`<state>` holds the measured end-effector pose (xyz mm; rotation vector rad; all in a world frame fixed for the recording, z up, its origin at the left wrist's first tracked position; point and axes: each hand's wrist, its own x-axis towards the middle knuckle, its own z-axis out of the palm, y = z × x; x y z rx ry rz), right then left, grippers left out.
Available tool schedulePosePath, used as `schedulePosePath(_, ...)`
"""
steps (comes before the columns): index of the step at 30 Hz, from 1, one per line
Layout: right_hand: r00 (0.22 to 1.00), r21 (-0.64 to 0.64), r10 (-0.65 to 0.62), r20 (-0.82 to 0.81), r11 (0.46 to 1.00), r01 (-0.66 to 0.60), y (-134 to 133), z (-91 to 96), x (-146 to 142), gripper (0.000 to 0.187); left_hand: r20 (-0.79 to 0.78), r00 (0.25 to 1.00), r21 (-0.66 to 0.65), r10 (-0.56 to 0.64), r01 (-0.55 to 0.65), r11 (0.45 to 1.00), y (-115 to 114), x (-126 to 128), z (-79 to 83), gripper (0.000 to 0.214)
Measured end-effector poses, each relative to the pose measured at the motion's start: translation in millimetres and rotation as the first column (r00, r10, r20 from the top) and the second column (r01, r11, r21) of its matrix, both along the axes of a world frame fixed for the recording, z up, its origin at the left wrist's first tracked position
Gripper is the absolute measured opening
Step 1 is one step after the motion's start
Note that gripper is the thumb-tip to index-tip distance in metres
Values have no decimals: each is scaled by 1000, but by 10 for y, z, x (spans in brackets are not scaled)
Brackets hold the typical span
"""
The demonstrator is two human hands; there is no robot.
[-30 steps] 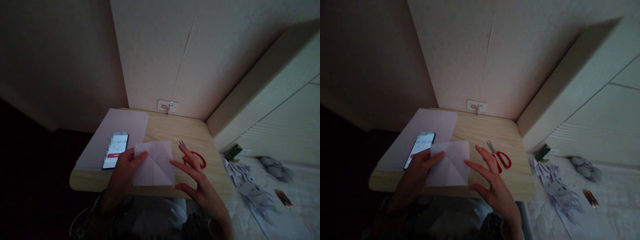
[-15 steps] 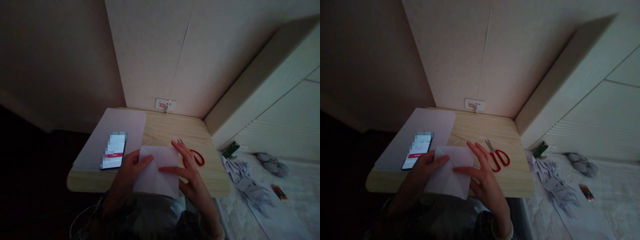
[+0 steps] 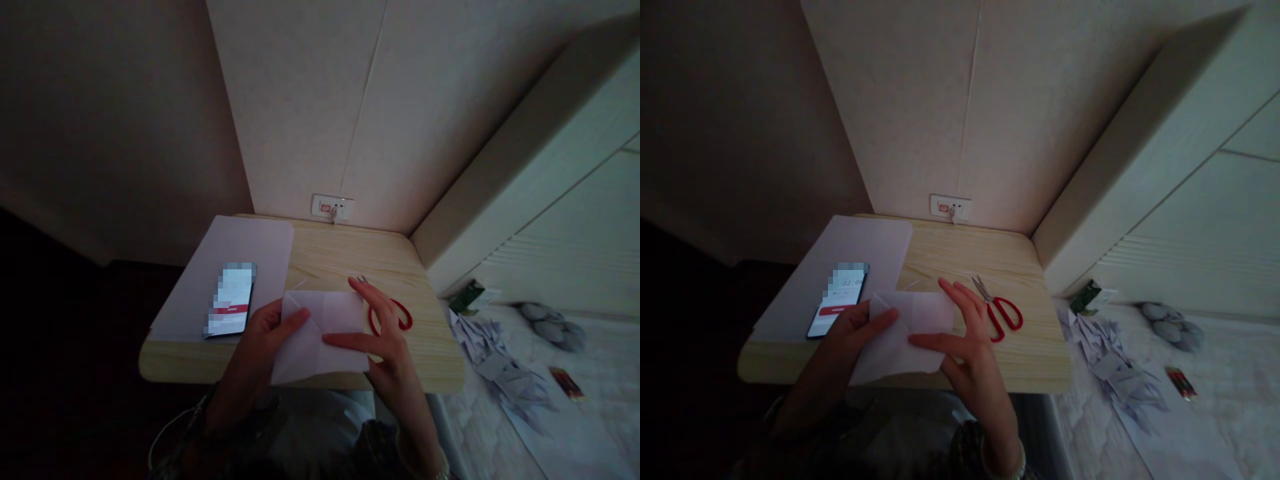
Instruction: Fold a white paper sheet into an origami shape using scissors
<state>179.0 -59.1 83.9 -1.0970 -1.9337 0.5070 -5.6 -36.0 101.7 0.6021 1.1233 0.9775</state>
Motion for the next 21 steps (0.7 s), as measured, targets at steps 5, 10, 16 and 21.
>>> schedulePosePath(5, 974, -72, -118, -191, 992, 106, -11, 24, -120, 18, -18, 1000, 149, 12, -9, 989, -35, 19, 33, 36)
schedulePosePath(10, 922, -142, -253, -294, 965, 219, -3, 36, -231, 17, -70, 995, 272, 71, -49, 961, -69, 42, 46, 36)
schedulePosePath(16, 855, -277, -331, -399, 932, 232, 8, 46, -275, 12, -153, 984, 357, 94, -34, 933, -92, 65, 45, 23)
schedulePosePath(21, 829, -298, -381, -410, 915, 273, 19, 55, -275, 11, -133, 979, 512, 155, -66, 857, -121, 86, 32, 28)
